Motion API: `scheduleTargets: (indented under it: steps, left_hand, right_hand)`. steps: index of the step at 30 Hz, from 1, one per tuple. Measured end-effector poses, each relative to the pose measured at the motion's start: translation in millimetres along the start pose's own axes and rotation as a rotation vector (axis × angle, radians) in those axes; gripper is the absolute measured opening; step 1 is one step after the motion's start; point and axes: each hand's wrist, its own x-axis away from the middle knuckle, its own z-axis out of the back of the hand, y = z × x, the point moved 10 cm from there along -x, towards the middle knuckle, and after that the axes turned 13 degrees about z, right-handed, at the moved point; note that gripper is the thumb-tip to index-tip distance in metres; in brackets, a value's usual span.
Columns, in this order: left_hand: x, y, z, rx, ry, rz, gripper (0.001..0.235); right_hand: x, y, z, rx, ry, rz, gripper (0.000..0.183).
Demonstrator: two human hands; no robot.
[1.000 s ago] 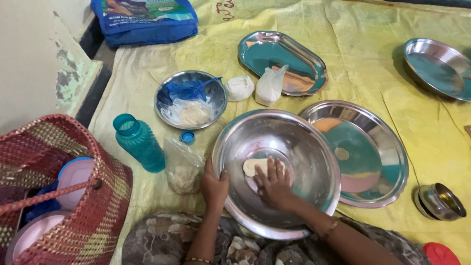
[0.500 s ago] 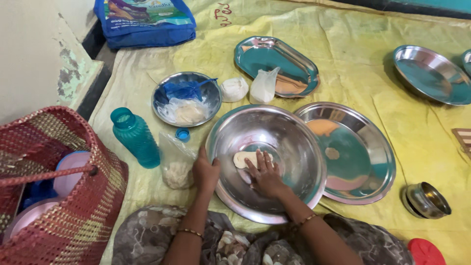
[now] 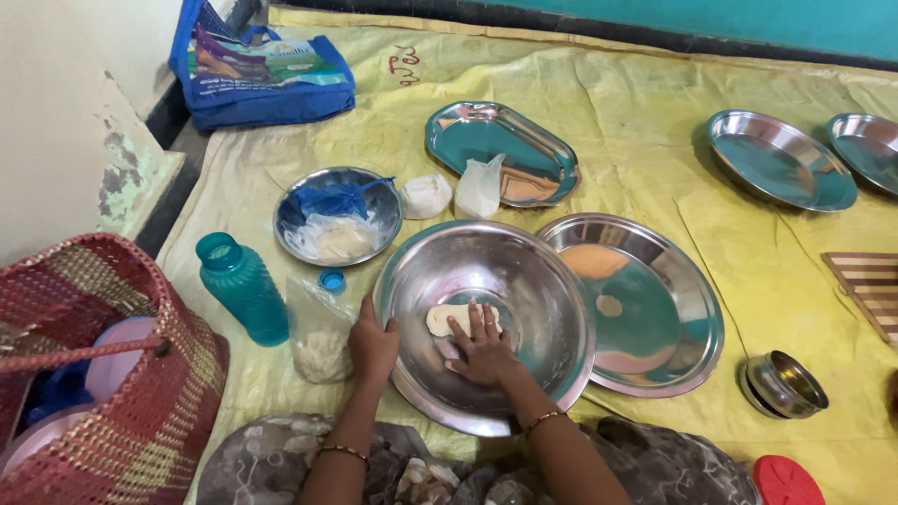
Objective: The person kneads a ball of dough in a large metal bowl using both hands. They repeatedly press, fold, and turn the dough, occasionally adding water from a nearby bottle to adjust consistency. The person also briefly uses a wooden scraper to assist in handling the dough.
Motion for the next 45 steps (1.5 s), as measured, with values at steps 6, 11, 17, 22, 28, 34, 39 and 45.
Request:
scheduleTargets:
  steps: [6, 11, 17, 22, 28, 34, 39, 45]
  left_hand:
    - [0.3, 3.3, 1.5, -0.057, -0.005, 0.012, 0.071]
    - [10.8, 11.9, 10.6, -0.063, -0.030, 0.027, 0.072]
    - [26.7, 53.2, -4.1, -0.557, 0.002, -0.181, 0.063]
    - [35.5, 74.7, -94.1, -0.597, -0.199, -0.435, 0.084]
    - [29.6, 53.1, -177.9, -0.677, -0.236, -0.578, 0.050]
    - [5.2, 40.7, -196.1, -0.538, -0.323, -0.457, 0.023]
    - [3.3, 55.0, -177.1, -0.280, -0.321, -0.237, 0.026]
    - [3.3, 85.4, -169.7, -0.090, -0.404, -0.140, 0.041]
  right_hand:
    - [-8.0, 4.2, -3.6, -0.028, -0.083, -0.066, 0.091]
    - [-16.2, 15.0, -21.4, -0.103, -0.051, -0.039, 0.091]
    - [-42.7, 51.1, -0.9, -0.445, 0.166, 0.164, 0.081]
    - [-49.2, 71.4, 3.8, -0.135, 0.212, -0.017, 0.078]
    - [-48.0, 49.4, 10.9, -0.058, 0.386, 0.078, 0.069]
    - [-51.5, 52.5, 23.9, -0.097, 0.412, -0.011, 0.058]
    - [-37.5, 66.9, 43.9, -0.309, 0.631, -0.097, 0.045]
    - [-26.7, 124.0, 40.1, -0.594, 0.978, -0.366, 0.028]
